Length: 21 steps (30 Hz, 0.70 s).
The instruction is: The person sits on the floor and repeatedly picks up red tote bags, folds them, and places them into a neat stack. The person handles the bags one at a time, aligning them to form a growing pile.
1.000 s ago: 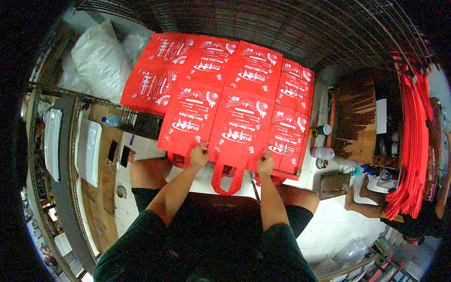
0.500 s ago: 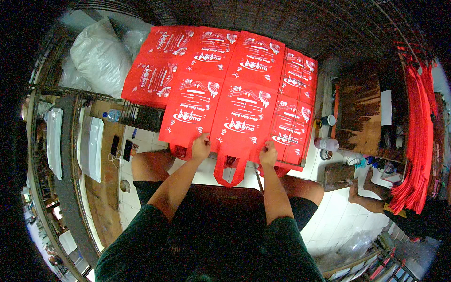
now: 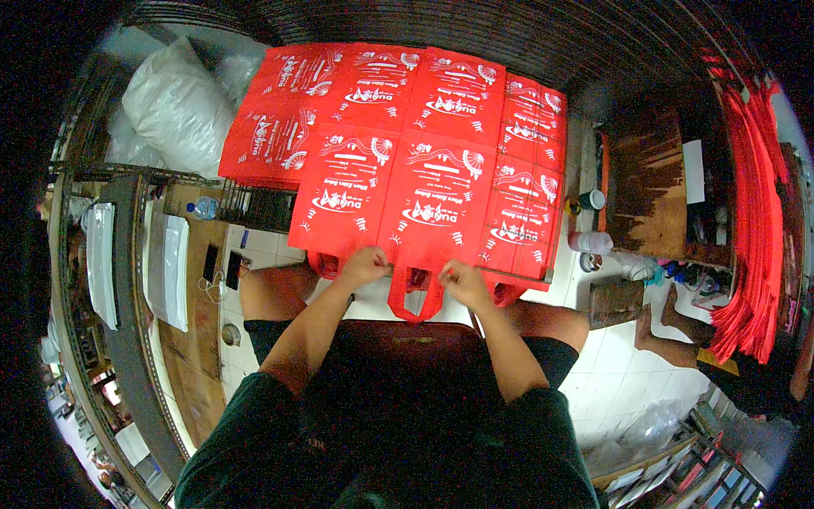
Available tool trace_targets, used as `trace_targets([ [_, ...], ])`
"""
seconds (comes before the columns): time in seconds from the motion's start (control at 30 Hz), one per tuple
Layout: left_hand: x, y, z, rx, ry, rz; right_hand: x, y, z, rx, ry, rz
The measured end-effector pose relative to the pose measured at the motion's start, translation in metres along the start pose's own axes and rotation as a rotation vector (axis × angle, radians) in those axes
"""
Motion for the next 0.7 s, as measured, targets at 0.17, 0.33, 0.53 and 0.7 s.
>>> trace_targets([
  [0.17,0.039,-0.039,0.055,0.220,0.034,-0.390,0.050,-0.038,-0.020,-0.092,-0.151,-0.369],
  [0.33,0.069,-0.053,0.056,0.240,0.143,-0.558,0.063,-0.041,-0.019,-0.007,-0.294,-0.437],
  [0.53,0.095,-0.047,0.041,0.310,0.184,-0.582,0.076,-0.037,0.009,0.031,-0.357,-0.444],
  [0.7,0.097,-0.050,0.045,0.327,0.261,-0.603,0.070,-0.039,0.014,-0.083,-0.315,-0.365],
])
Point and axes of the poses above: each hand's wrist, its own y-axis towards the middle knuckle, its own x-axis out of the palm, z = x × y, the point moved 8 cm from there along y, towards the middle knuckle
